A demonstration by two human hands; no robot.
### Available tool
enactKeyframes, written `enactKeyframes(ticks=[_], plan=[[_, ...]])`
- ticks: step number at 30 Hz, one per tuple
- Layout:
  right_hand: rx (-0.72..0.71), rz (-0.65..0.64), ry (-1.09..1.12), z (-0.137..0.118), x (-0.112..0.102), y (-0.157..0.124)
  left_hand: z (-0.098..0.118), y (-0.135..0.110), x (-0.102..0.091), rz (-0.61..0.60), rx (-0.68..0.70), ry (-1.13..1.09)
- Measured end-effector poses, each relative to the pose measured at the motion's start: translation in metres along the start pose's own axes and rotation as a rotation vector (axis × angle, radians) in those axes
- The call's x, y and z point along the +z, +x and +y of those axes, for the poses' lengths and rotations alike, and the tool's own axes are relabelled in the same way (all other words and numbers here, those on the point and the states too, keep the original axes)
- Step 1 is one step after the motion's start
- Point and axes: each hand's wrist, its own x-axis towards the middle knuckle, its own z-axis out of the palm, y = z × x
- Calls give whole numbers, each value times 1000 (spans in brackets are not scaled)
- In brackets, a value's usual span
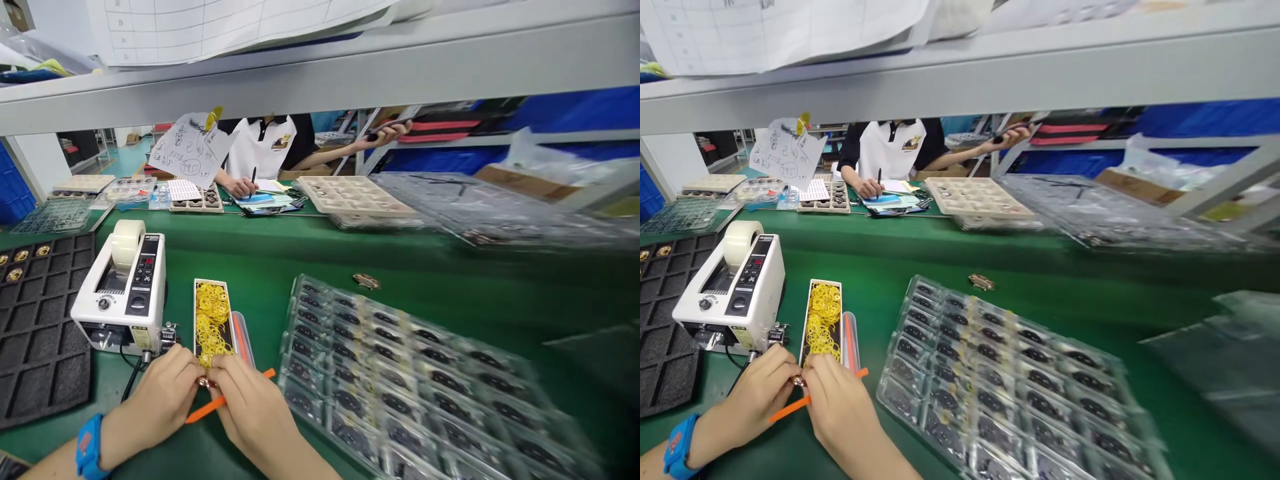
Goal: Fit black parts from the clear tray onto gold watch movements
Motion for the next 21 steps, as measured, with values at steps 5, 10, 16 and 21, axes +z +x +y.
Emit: enactKeyframes(ticks=[5, 10, 16, 21], plan=[[-24, -20, -39, -1, 0, 1, -4, -2, 5, 11, -29, -17], [-72, 50, -128, -8, 0, 2, -8, -4, 11, 36, -168, -104], [-136, 161, -95, -20, -5, -12, -1, 1, 13, -52, -768, -832], [-151, 137, -143, -15, -8, -16, 4, 9, 12, -9, -980, -1288]])
